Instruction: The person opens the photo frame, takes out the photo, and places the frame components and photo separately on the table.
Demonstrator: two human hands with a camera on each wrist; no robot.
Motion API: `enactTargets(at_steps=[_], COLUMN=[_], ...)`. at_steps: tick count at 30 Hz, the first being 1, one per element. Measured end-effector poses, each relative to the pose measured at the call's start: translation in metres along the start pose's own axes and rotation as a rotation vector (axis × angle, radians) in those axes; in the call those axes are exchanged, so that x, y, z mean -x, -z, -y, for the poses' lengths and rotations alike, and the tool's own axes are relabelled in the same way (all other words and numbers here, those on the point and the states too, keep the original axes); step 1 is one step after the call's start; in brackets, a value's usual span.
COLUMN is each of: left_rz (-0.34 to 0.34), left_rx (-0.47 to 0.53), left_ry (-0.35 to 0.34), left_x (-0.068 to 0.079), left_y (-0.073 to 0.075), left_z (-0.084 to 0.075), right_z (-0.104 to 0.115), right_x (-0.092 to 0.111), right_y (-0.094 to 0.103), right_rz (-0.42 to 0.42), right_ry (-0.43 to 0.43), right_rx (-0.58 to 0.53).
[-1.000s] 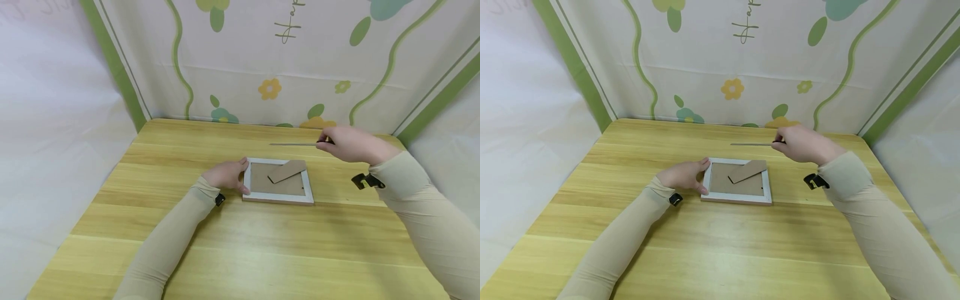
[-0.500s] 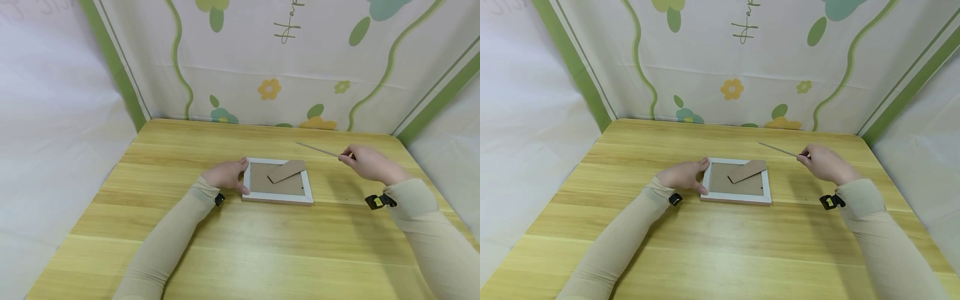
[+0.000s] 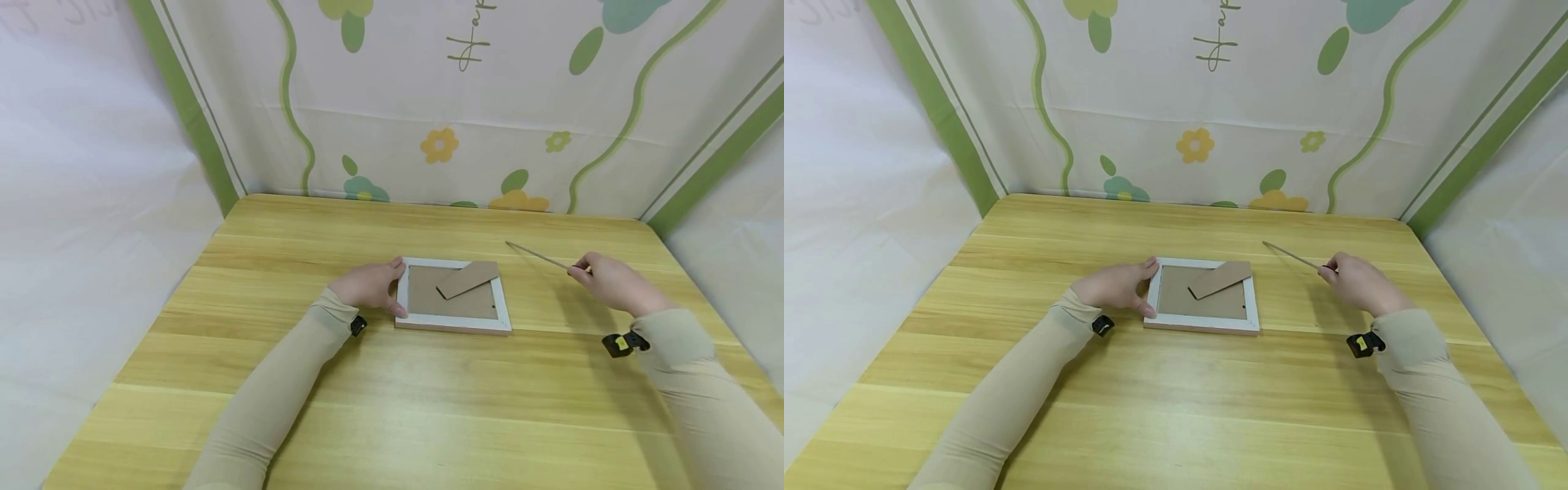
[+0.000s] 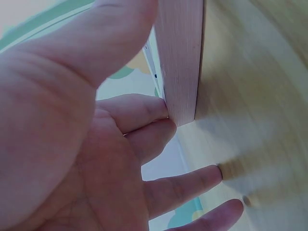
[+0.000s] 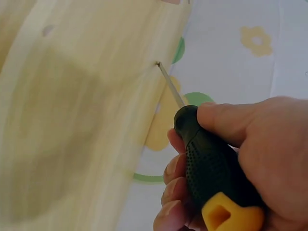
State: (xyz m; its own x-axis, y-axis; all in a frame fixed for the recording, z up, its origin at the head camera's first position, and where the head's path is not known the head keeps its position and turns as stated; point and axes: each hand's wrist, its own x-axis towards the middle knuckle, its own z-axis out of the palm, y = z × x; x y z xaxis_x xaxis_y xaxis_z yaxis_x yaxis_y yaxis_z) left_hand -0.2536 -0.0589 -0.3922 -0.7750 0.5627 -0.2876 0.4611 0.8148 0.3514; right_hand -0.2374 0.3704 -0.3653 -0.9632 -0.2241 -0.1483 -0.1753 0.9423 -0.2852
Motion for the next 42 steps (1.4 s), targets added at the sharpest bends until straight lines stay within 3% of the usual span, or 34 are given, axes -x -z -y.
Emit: enactTargets(at_steps=[10, 20, 42], left_rz=[0.001, 0.007, 0.01], left_rx=[0.003, 0.002, 0.008], left_ry=[-0.001, 0.006, 0.008], left_x=[0.0, 0.0, -0.001], left_y=[0.0, 0.001, -0.001], left_z=[0.0, -0.002, 0.001], right_z=[-0.007, -0.01, -0.008], right_x=[0.001, 0.001, 0.004], right_y=[-0.012, -0.025, -0.026], right_rz=[0.007, 0.1, 0.115], right_ry=[-0.005, 0.003, -0.006], right_rx=[0.046, 0.058, 0.046])
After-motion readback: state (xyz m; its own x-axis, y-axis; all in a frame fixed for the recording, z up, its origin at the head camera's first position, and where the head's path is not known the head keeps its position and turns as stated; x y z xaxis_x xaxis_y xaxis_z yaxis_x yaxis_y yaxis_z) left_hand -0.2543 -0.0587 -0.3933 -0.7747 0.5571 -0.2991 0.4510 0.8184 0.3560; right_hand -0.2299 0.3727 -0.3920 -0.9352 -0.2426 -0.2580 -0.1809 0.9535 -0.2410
